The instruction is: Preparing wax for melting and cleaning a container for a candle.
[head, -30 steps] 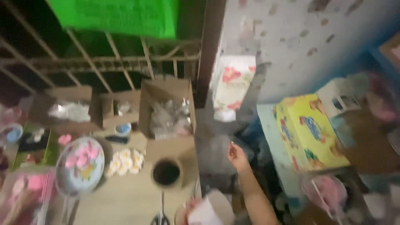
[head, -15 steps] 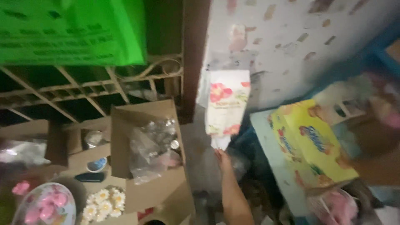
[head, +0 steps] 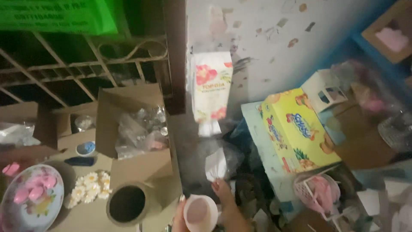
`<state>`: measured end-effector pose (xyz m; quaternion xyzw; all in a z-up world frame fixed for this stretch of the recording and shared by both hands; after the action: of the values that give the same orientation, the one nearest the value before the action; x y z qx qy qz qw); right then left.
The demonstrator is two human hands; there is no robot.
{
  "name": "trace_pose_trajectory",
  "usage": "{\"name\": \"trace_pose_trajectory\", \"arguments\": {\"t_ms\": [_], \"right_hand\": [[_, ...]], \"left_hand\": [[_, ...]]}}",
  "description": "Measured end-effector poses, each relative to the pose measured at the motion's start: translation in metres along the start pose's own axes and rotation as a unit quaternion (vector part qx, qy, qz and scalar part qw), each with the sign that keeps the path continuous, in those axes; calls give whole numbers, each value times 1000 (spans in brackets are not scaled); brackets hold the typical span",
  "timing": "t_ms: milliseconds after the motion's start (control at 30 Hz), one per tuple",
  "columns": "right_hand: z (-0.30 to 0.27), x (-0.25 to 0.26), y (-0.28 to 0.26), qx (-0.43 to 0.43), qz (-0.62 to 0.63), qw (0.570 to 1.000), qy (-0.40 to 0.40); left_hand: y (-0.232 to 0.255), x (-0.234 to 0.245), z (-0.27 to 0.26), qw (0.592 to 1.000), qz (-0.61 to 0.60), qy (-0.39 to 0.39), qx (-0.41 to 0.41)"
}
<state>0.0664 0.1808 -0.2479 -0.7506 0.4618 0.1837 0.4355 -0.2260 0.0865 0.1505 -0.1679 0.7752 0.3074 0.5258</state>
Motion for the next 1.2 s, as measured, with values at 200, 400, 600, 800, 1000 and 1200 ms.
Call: {"name": "trace_pose_trajectory", "arguments": {"t_ms": [200,400,600,800,1000,1200], "right_hand": [[-237,-120,-138,61,-230,971,0],[-544,-325,-271,418,-456,784,47],[-630,-388,-212,504,-772,352,-164],[-651,-397,-201,452,-820,306,-171],[-626,-393,-190,328,-876,307,-174],[-598,-351,-191,247,-782,537,-195]], "left_hand": [[-3,-85,32,998,-58,27,5],[-26,-169,41,994,-32,-90,-45],[-70,-205,42,994,-87,-65,5],[-89,-218,35,992,-93,-79,13],[-73,-227,22,998,-47,-36,15],[-67,-259,13,994,42,-97,-27]]}}
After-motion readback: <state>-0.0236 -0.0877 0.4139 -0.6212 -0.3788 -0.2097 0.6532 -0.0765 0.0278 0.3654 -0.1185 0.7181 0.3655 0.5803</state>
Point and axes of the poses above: each hand's wrist, its own z-axis towards the middle knuckle, its own x-axis out of the back of the hand, y = z × x, the point moved 6 cm from there along z, towards the middle knuckle, and after that the axes turned 14 degrees about -y, right-handed, at the moved point
